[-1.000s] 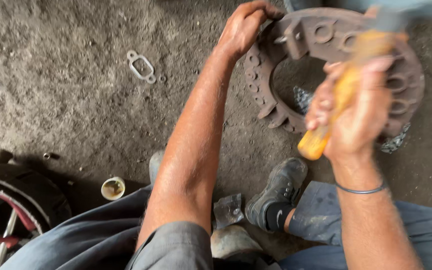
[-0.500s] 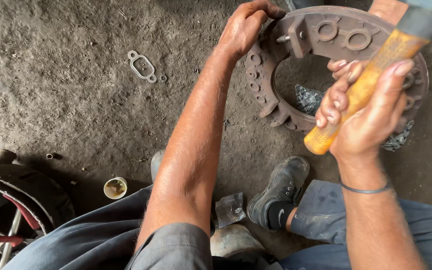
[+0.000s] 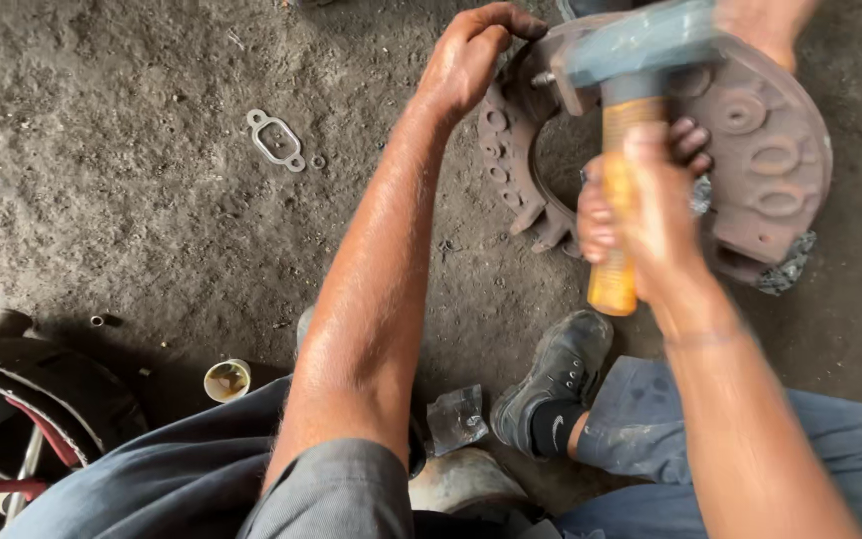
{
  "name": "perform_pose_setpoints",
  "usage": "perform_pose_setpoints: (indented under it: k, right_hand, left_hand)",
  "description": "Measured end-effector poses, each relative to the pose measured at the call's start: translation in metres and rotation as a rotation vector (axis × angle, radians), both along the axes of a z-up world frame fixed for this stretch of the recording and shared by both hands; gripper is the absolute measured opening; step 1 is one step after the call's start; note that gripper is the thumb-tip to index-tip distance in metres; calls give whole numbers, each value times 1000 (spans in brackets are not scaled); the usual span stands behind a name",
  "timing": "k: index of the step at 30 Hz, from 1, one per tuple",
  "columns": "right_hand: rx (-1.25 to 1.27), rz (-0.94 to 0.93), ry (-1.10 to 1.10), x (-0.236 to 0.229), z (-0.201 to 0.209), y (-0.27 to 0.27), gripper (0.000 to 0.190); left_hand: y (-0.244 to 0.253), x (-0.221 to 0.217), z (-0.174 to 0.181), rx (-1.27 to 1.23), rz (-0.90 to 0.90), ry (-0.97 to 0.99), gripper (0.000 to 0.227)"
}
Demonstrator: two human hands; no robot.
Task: The person uses a hammer and a punch to drive components into or out of a large circular metal housing while it is held on the floor by an assistant.
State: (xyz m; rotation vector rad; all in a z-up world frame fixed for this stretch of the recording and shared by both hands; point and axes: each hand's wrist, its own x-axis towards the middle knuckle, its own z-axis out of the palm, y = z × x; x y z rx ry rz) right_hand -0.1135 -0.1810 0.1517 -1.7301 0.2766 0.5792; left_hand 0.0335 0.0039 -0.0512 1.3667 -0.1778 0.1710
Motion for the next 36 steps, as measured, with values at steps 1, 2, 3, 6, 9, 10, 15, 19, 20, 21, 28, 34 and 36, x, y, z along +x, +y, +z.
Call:
perform_pose_setpoints:
  k: [1, 2, 3, 6, 9, 10, 15, 19, 20, 21, 28, 34, 36]
  right_hand:
    - [26, 15, -2, 2, -1, 0, 65]
    - [51, 30, -5, 0, 1, -2, 63]
    - [72, 45, 1, 0, 2, -6, 62]
    - [150, 34, -273, -7, 5, -12, 60]
    - [195, 48, -475, -14, 0, -9, 68]
    - [134, 45, -327, -6, -4, -3, 66]
    - [68, 40, -48, -1, 1, 0, 63]
    - [144, 33, -288, -12, -3, 2, 57]
    - [118, 25, -192, -12, -6, 6, 54]
    - [84, 23, -105, -4, -7, 9, 51]
    - [-2, 30, 99, -8, 4, -11, 52]
    - [-237, -27, 366, -63, 52, -58, 58]
    - [-272, -66, 489, -77, 48, -67, 57]
  left_hand:
    - [1, 0, 1, 15, 16, 8, 42]
    - [2, -1, 2, 29, 33, 16, 42]
    - [0, -3, 1, 39, 49, 31, 42]
    - [7, -1, -2, 91, 78, -3, 44]
    - [8, -3, -6, 65, 76, 12, 42]
    - [10, -1, -4, 59, 66, 3, 42]
    - [12, 1, -1, 67, 100, -46, 44]
    - [13, -3, -12, 75, 84, 33, 41]
    - [15, -5, -13, 49, 72, 40, 41]
    - [13, -3, -10, 13, 63, 37, 41]
    - [26, 2, -13, -41, 69, 69, 43]
    - [22, -12, -36, 281, 446, 587, 29]
    - [20, -14, -49, 358, 476, 837, 25]
